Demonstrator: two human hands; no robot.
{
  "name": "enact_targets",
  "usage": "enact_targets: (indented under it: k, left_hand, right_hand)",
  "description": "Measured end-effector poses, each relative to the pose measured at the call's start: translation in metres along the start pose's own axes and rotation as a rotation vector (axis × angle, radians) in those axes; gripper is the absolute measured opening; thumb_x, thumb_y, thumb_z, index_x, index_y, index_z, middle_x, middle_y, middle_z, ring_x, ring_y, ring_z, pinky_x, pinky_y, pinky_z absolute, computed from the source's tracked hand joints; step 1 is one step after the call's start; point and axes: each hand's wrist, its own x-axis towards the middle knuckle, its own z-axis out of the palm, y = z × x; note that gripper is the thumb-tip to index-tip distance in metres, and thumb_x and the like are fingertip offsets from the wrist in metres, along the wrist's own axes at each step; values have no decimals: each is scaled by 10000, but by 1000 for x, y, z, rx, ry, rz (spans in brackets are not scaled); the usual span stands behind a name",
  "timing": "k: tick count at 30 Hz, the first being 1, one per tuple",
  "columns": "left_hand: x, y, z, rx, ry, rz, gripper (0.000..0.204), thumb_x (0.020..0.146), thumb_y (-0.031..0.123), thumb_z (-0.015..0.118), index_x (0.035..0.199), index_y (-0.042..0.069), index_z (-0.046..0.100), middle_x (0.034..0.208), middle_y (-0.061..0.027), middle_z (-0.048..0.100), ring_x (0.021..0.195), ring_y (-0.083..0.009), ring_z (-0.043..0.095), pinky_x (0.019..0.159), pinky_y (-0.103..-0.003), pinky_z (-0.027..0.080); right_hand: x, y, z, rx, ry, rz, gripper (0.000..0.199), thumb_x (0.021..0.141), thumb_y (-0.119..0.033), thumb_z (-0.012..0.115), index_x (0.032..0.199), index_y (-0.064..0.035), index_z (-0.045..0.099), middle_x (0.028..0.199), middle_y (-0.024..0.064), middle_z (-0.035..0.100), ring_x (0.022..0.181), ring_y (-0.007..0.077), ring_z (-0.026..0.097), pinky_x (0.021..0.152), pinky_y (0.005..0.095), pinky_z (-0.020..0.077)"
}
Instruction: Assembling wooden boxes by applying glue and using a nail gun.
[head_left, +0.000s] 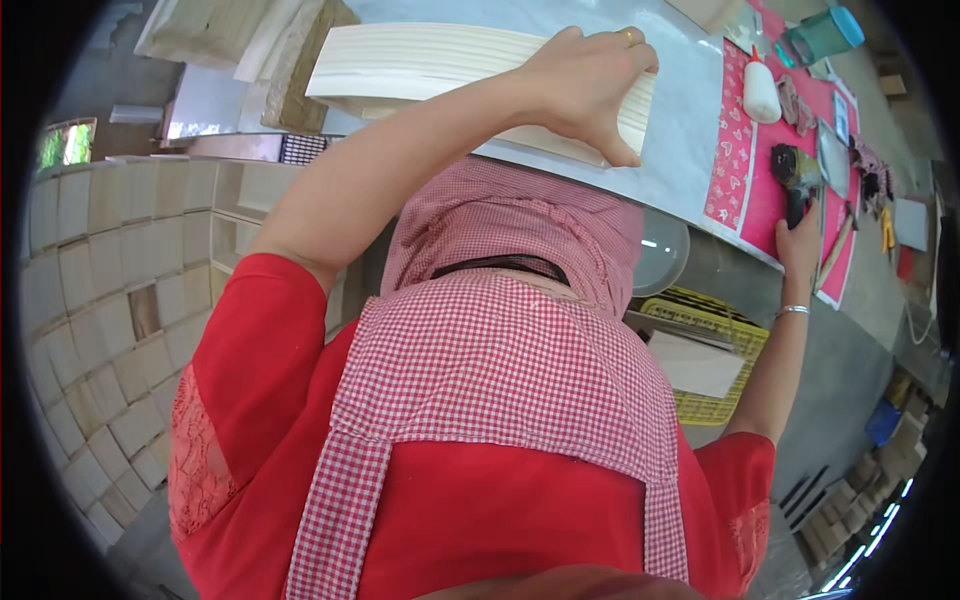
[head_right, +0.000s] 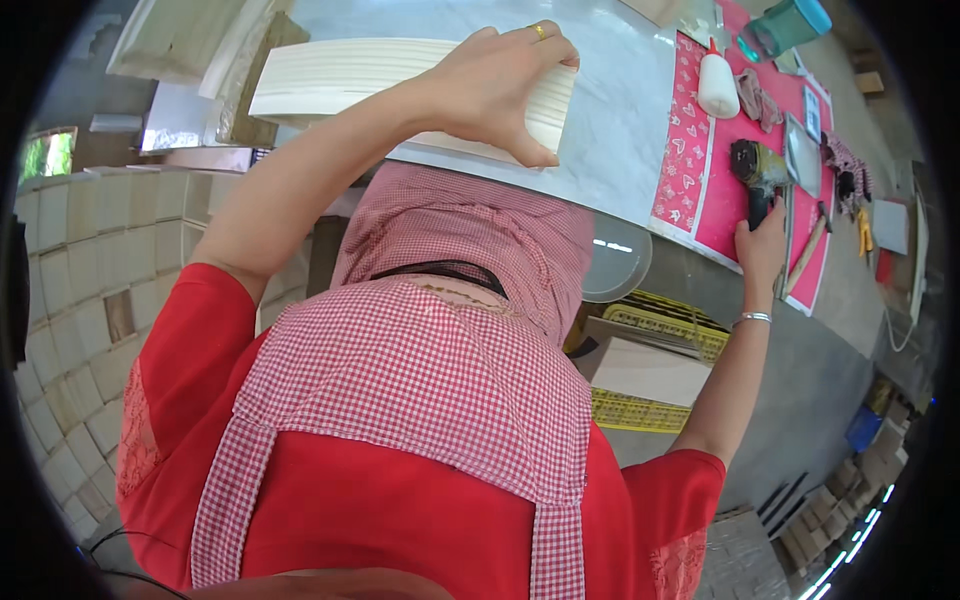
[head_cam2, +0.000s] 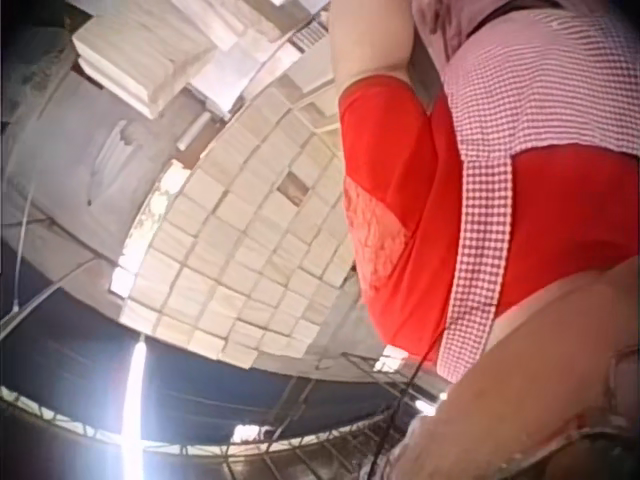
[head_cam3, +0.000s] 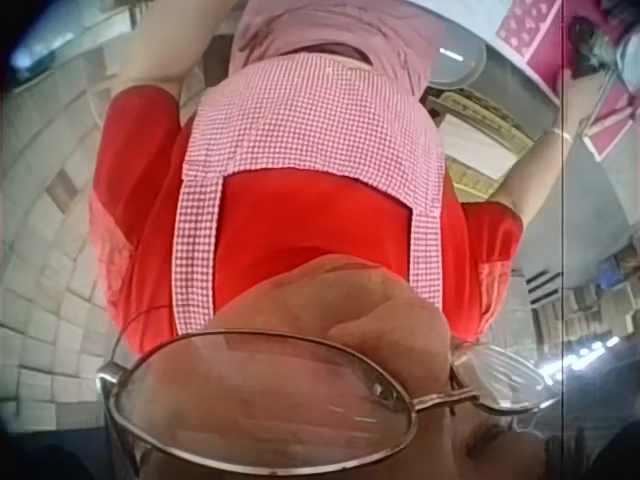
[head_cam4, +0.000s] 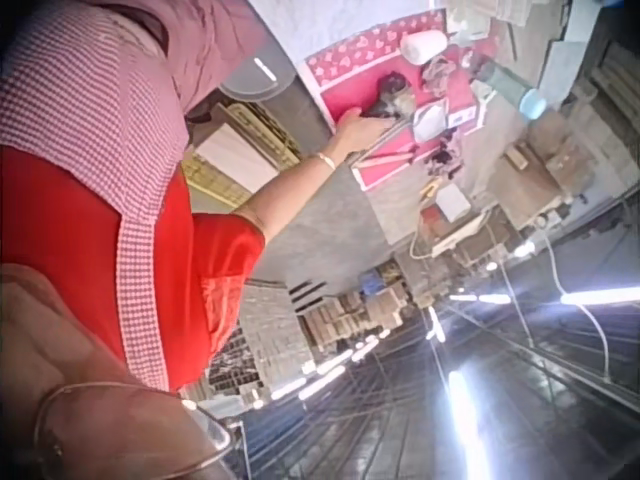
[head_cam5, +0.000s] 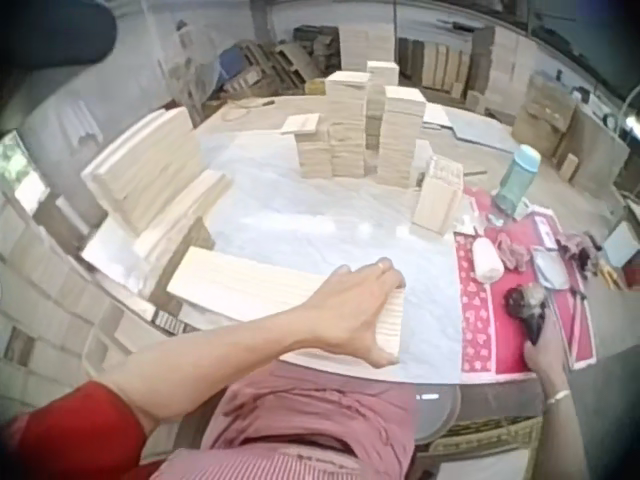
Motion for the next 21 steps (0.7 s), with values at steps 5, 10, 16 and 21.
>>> enact_targets:
  k: [5, 10, 16, 21]
  left_hand:
    - [3, 2, 1, -19, -30, 5, 859, 537, 452, 828, 1215, 9, 541, 1147, -131, 587, 1079, -290, 589, 857, -415, 441]
    - [-3, -6, 4, 0, 7, 27, 892, 539, 478, 842, 1228, 0, 538, 1158, -146, 590, 1096, -305, 585, 869, -426, 433]
    - [0, -9, 7, 24, 39, 119, 868, 547, 507, 851, 1161, -37, 568, 1131, -179, 593, 1082, -318, 585, 876, -428, 441]
    - [-2, -5, 2, 51, -32, 73, 860, 554, 531, 854, 1140, -40, 589, 1154, -185, 598, 1116, -314, 581, 908, -438, 438]
  right_hand:
    - [34, 9, -24, 2, -78, -39, 473, 830, -244, 688, 1194, 38, 579, 1055, 242, 665, 940, 372, 654, 806, 428, 514]
    - [32, -63, -126, 273, -568, 208, 335, 831, -204, 704, 1011, 70, 635, 878, 161, 700, 798, 231, 687, 698, 365, 527]
    - [-35, -141, -197, 465, -386, -182, 326, 807, -111, 760, 1073, 27, 633, 920, 77, 702, 828, 157, 662, 753, 319, 527]
    - [-44, -178, -222, 540, -459, -393, 387, 797, -49, 780, 1145, 23, 625, 1045, 85, 708, 941, 157, 656, 828, 319, 525]
